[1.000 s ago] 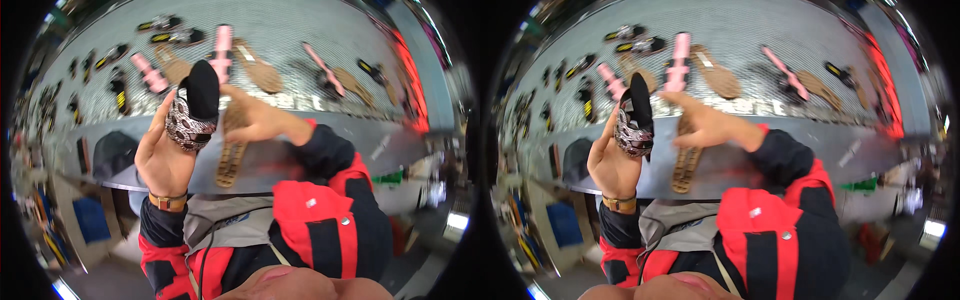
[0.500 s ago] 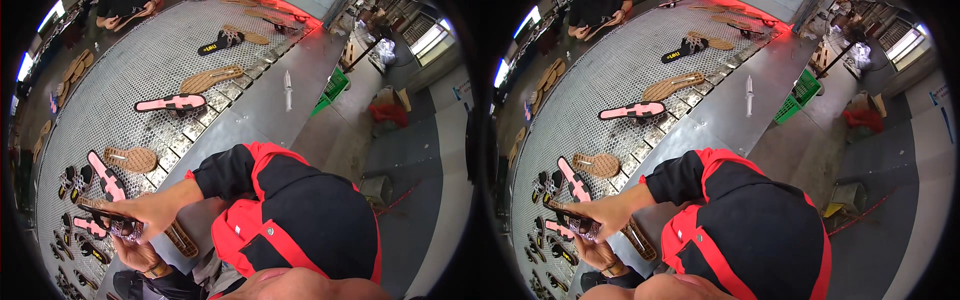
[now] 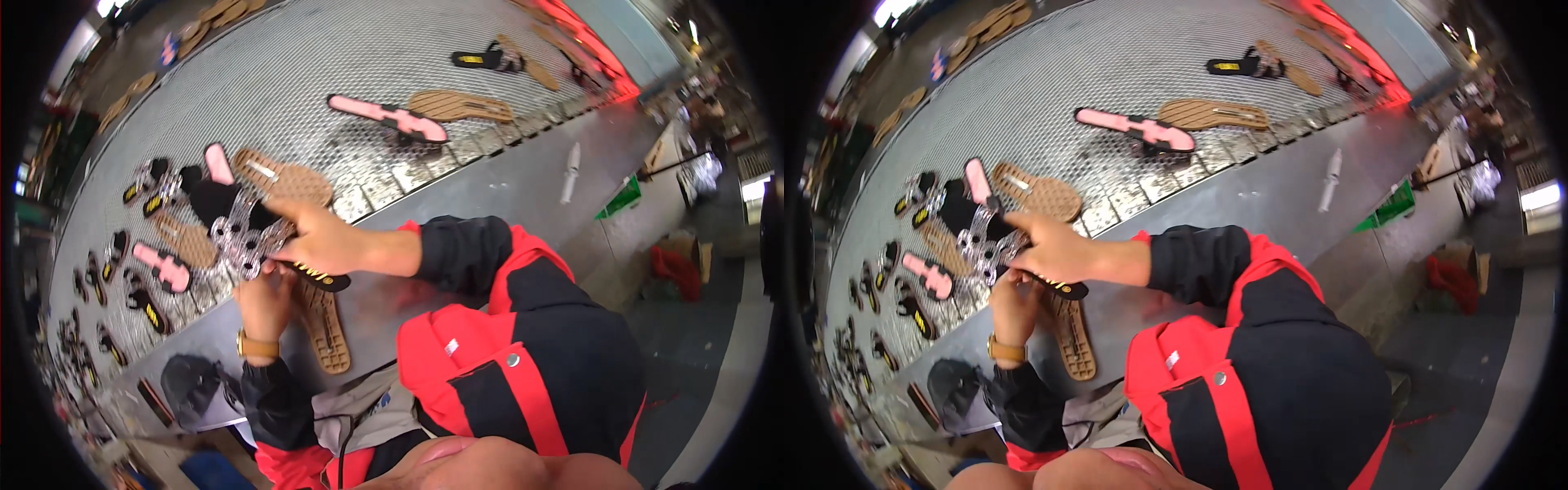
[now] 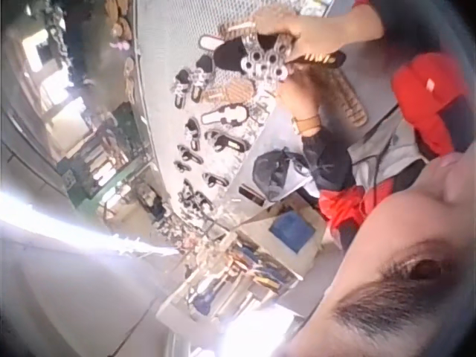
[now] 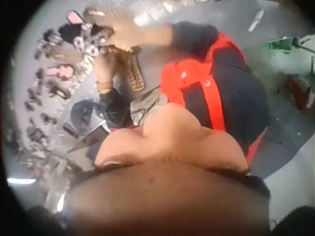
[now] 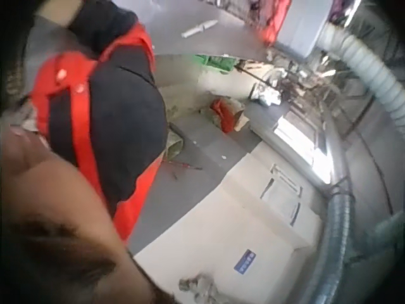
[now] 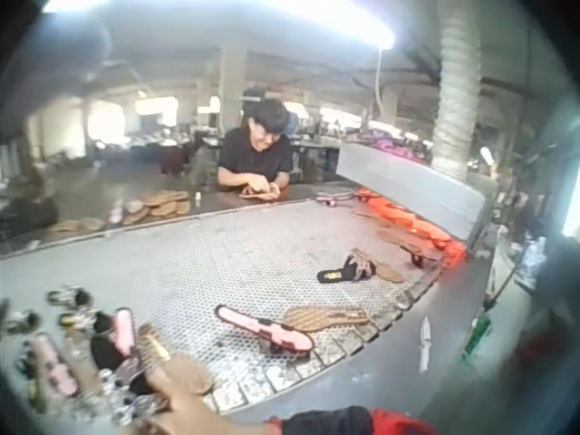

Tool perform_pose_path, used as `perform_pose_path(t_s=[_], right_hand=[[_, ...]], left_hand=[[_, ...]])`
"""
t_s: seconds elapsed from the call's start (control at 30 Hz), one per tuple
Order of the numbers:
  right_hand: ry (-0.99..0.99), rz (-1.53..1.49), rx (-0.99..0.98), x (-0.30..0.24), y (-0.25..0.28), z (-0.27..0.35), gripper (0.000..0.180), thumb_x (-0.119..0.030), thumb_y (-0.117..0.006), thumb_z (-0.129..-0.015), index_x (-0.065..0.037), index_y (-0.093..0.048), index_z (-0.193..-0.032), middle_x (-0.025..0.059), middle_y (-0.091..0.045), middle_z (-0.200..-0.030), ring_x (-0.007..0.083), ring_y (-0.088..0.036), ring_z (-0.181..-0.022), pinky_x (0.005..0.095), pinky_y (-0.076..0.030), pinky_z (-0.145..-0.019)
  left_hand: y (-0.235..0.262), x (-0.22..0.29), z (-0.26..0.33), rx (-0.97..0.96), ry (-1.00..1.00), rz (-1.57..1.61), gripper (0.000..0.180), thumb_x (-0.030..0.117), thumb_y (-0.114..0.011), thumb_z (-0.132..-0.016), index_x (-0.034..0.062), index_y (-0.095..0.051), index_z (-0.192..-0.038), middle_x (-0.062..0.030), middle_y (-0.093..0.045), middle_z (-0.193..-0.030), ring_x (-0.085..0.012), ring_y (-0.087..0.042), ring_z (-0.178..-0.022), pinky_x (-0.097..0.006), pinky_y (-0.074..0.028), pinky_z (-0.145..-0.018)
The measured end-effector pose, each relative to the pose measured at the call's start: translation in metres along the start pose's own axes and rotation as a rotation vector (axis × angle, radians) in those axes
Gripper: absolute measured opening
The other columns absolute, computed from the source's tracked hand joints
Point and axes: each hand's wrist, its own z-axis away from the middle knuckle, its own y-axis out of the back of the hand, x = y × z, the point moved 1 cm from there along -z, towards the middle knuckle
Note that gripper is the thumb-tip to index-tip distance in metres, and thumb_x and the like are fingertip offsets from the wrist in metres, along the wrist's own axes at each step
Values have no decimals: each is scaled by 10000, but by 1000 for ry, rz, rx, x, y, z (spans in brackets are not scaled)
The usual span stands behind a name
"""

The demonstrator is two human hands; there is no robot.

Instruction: The recorder is inspecting and organizing various sandal components and partially assembled shoes on a conveyor belt.

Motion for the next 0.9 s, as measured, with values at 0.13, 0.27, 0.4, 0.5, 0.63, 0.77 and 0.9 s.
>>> perform_pose_path(t_s=[0.13, 0.27, 0.4, 0.5, 0.63, 0.77, 0.9], right_hand=[[87, 304, 5, -13, -6, -9, 407, -31, -785, -920, 19, -634, -1294, 75, -734, -1110, 158, -693, -1036, 324, -552, -926], [29, 218, -11, -3, -16, -5, 539, -17, -833, -856, 10, -613, -1347, 85, -690, -1285, 186, -675, -1132, 362, -522, -1018], [-226, -204, -84, 8, -24, 5, 630, 89, -782, -862, 5, -552, -1443, 78, -685, -1307, 168, -680, -1155, 342, -550, -1012], [-271, -154, -117, 12, -37, 15, 542, 130, -726, -895, 10, -595, -1407, 70, -701, -1289, 151, -686, -1141, 320, -559, -996], [-365, 37, -193, 6, -59, 16, 443, 69, -754, -893, 18, -659, -1323, 40, -741, -1177, 112, -683, -1046, 291, -551, -939], [-377, 194, -242, 5, -61, 13, 392, 21, -791, -865, 26, -699, -1246, 23, -756, -1089, 88, -671, -995, 280, -541, -900], [-347, 240, -237, 5, -58, 14, 392, 11, -809, -850, 24, -701, -1227, 21, -752, -1088, 85, -668, -994, 284, -541, -897]], left_hand=[[12, -22, -1, 118, 186, 821, 178, 139, -667, -958, 16, -657, -1087, -93, -710, -934, -261, -690, -845, -381, -520, -724], [58, -47, 28, 62, 327, 2216, 574, -11, -495, -828, -2, -555, -1398, -170, -672, -1242, -304, -664, -1123, -486, -540, -1043], [83, -13, 46, 448, 78, 2067, 945, -11, -515, -683, 17, -367, -1615, -279, -383, -1667, -400, -399, -1535, -506, -322, -1275], [59, -24, 63, 420, -134, 2163, 673, 99, -506, -875, 3, -450, -1539, -255, -575, -1456, -382, -579, -1349, -492, -448, -1189], [50, -13, 67, 599, 53, 2107, 459, 238, -381, -1020, -43, -580, -1324, -214, -696, -1258, -320, -690, -1138, -457, -561, -1038], [57, 13, 59, 670, 267, 2054, 566, 390, -318, -1041, -51, -619, -1227, -231, -710, -1147, -387, -693, -1131, -509, -558, -1028], [57, 21, 60, 640, 224, 2044, 533, 370, -328, -1035, -43, -621, -1198, -224, -708, -1127, -391, -690, -1147, -517, -558, -1031]])
